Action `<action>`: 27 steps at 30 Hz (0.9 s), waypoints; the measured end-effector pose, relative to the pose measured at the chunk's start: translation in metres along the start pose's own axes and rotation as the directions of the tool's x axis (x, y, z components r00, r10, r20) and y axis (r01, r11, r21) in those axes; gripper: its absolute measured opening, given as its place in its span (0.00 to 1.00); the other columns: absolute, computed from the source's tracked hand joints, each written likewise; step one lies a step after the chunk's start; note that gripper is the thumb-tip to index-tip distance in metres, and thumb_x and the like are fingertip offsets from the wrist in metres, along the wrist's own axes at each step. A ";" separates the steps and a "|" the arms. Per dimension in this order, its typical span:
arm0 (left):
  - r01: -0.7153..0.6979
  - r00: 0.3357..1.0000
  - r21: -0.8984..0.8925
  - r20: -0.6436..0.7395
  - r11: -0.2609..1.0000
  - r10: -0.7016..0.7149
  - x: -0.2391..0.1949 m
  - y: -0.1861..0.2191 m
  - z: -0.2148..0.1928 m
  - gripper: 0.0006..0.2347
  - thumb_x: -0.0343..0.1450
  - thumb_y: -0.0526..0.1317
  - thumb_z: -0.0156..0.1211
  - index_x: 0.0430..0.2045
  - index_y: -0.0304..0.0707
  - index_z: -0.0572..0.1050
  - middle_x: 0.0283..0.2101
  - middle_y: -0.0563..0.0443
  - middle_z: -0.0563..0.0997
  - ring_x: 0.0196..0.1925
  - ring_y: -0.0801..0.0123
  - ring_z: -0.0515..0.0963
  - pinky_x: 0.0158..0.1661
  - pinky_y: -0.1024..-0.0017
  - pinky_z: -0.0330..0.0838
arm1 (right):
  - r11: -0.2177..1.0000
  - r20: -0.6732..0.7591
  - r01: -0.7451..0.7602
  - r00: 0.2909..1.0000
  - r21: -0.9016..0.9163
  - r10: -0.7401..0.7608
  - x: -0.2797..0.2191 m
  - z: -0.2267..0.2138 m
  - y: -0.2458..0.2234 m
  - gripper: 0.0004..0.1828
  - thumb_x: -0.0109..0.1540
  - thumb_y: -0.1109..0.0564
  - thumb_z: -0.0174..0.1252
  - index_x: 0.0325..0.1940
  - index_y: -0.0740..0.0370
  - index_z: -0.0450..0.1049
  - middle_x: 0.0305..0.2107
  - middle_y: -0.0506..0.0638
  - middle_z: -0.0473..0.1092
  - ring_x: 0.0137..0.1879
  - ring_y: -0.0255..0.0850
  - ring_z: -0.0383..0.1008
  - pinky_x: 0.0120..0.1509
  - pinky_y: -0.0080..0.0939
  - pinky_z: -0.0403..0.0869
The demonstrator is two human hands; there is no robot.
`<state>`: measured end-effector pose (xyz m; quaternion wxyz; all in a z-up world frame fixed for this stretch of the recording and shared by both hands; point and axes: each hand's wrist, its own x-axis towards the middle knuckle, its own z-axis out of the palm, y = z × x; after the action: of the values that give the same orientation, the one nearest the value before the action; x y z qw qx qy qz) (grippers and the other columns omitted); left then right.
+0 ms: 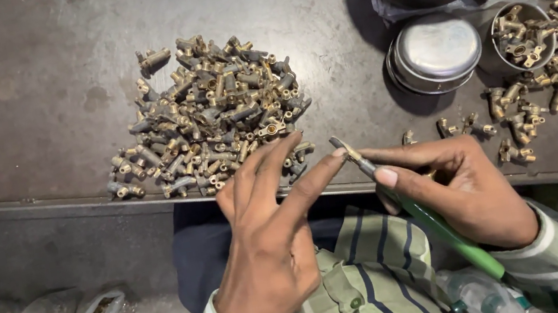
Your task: The recorder is sorting through a large pile of brass-colored elbow joints and applying a dark grease or paste to certain components using a small tool.
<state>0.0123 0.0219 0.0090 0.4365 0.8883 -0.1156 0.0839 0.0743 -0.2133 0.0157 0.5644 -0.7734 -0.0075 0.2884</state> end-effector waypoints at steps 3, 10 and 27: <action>0.026 0.999 -0.136 -0.035 0.990 -0.031 0.002 -0.001 -0.004 0.30 0.63 0.25 0.53 0.64 0.49 0.70 0.68 0.39 0.70 0.71 0.47 0.67 0.68 0.54 0.55 | 0.999 0.006 0.036 0.999 -0.041 -0.035 0.003 0.003 -0.002 0.21 0.63 0.56 0.60 0.59 0.65 0.81 0.24 0.47 0.76 0.31 0.29 0.70 0.34 0.31 0.69; 0.032 0.999 -0.173 -0.025 0.984 -0.037 -0.001 -0.006 -0.007 0.28 0.64 0.26 0.55 0.62 0.49 0.72 0.66 0.40 0.71 0.69 0.48 0.69 0.65 0.56 0.56 | 0.998 0.036 0.064 0.997 -0.005 -0.064 0.005 0.005 0.002 0.20 0.65 0.57 0.57 0.59 0.66 0.80 0.25 0.49 0.77 0.32 0.30 0.72 0.35 0.31 0.71; 0.258 0.924 -0.885 0.110 0.386 -0.367 -0.015 0.015 0.041 0.33 0.74 0.34 0.58 0.71 0.31 0.43 0.63 0.38 0.68 0.57 0.62 0.76 0.54 0.66 0.72 | 0.973 -0.147 0.087 0.988 0.214 -0.056 0.045 0.032 -0.006 0.14 0.70 0.57 0.57 0.53 0.72 0.77 0.27 0.51 0.72 0.25 0.30 0.60 0.26 0.30 0.57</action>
<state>-0.0048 -0.0175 -0.0080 0.8474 0.5280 0.0499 -0.0265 0.0995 -0.1677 -0.0051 0.6558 -0.7237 0.0360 0.2119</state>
